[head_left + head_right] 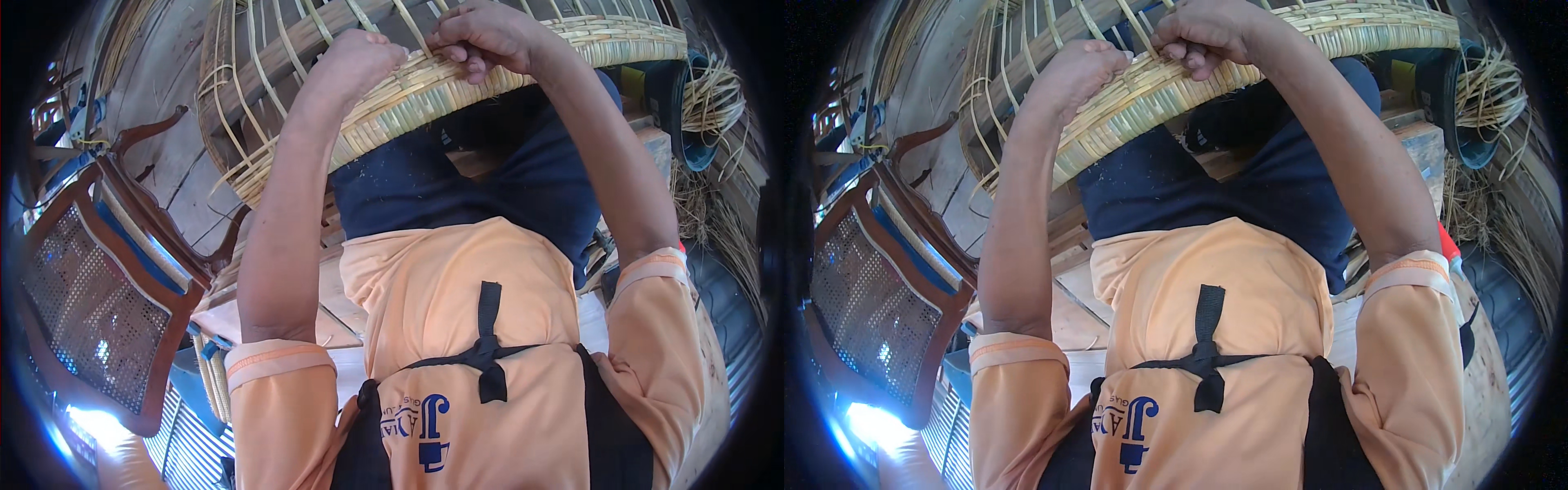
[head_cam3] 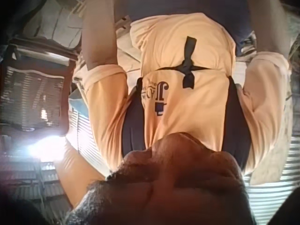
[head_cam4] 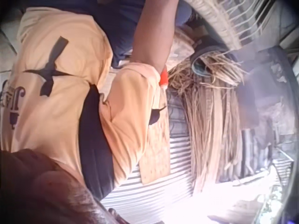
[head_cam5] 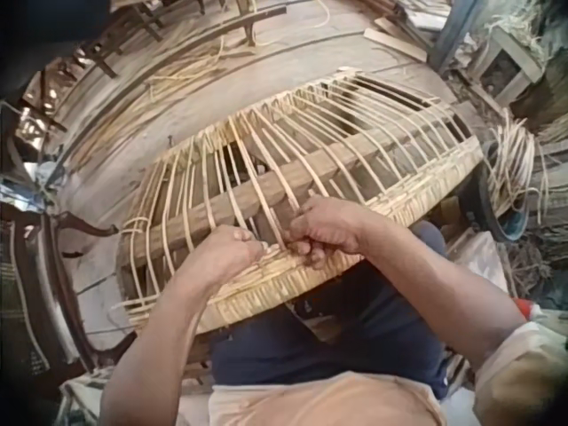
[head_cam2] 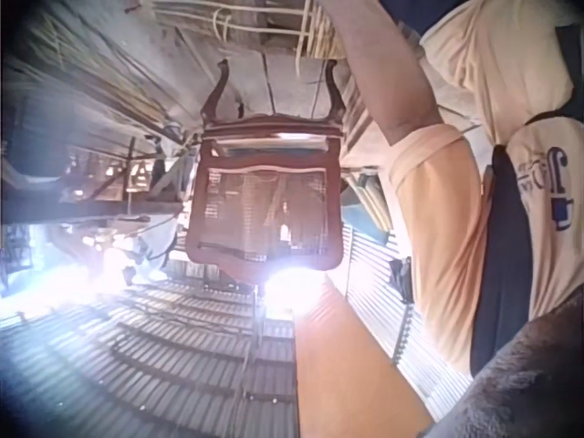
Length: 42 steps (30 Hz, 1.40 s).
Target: Weaving rattan strips onto a wooden furniture frame to create a lattice structure.
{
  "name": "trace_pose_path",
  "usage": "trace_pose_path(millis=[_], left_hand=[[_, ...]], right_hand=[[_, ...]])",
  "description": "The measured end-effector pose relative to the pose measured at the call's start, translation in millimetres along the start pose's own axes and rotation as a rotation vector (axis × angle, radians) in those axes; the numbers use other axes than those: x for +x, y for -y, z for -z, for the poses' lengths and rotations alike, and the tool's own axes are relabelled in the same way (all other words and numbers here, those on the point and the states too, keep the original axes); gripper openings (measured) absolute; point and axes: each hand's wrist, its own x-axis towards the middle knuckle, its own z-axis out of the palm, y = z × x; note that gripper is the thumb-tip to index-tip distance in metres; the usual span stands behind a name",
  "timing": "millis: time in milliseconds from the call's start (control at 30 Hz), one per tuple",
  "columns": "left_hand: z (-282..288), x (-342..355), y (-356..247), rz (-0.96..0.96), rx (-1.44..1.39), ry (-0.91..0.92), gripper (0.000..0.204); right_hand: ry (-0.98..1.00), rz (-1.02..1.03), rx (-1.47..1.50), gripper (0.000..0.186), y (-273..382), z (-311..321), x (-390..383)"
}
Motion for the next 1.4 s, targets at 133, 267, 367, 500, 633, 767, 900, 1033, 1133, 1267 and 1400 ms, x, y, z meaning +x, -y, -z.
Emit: trace_pose_path(millis=[133, 267, 367, 500, 633, 767, 900, 1033, 1133, 1267, 1400], left_hand=[[2, 0, 2, 0.021, 0.101, 0.011, 0.024], [-3, -17, -4, -0.025, 0.199, -0.059, 0.026], [-17, -31, -5, -0.119, 0.280, -0.279, 0.029], [-24, -37, 4, -0.179, 0.253, -0.338, 0.028], [-25, -34, 7, -0.311, 0.359, -0.310, 0.026], [-24, -38, 7, -0.313, 0.415, -0.307, 0.027], [-26, -39, 8, -0.325, 0.437, -0.320, 0.024], [-26, -38, 11, -0.364, 0.412, -0.316, 0.025], [-27, -38, 11, -0.373, 0.400, -0.322, 0.025], [-29, -41, 10, -0.363, 0.435, -0.349, 0.025], [-28, -38, 12, -0.353, 0.380, -0.335, 0.024]], right_hand=[[-0.244, -0.566, -0.075, 0.021, 26, -16, 4], [-0.236, -0.407, -0.328, 0.022, 14, -25, -5], [-0.304, -0.102, -0.780, 0.025, 0, -36, -12], [-0.329, -0.177, -1.157, 0.024, 5, -68, -18], [-0.347, -0.238, -1.255, 0.032, 1, -78, -30], [-0.510, -0.120, -1.026, 0.032, -14, -69, -40], [-0.752, -0.111, -0.333, 0.031, -17, -54, -55], [-0.659, 0.059, -0.730, 0.031, -17, -54, -45], [-0.526, -0.084, -1.029, 0.027, -11, -56, -33], [-0.455, -0.127, -1.063, 0.025, -6, -52, -26], [-0.384, -0.079, -0.995, 0.024, -6, -37, -21]])
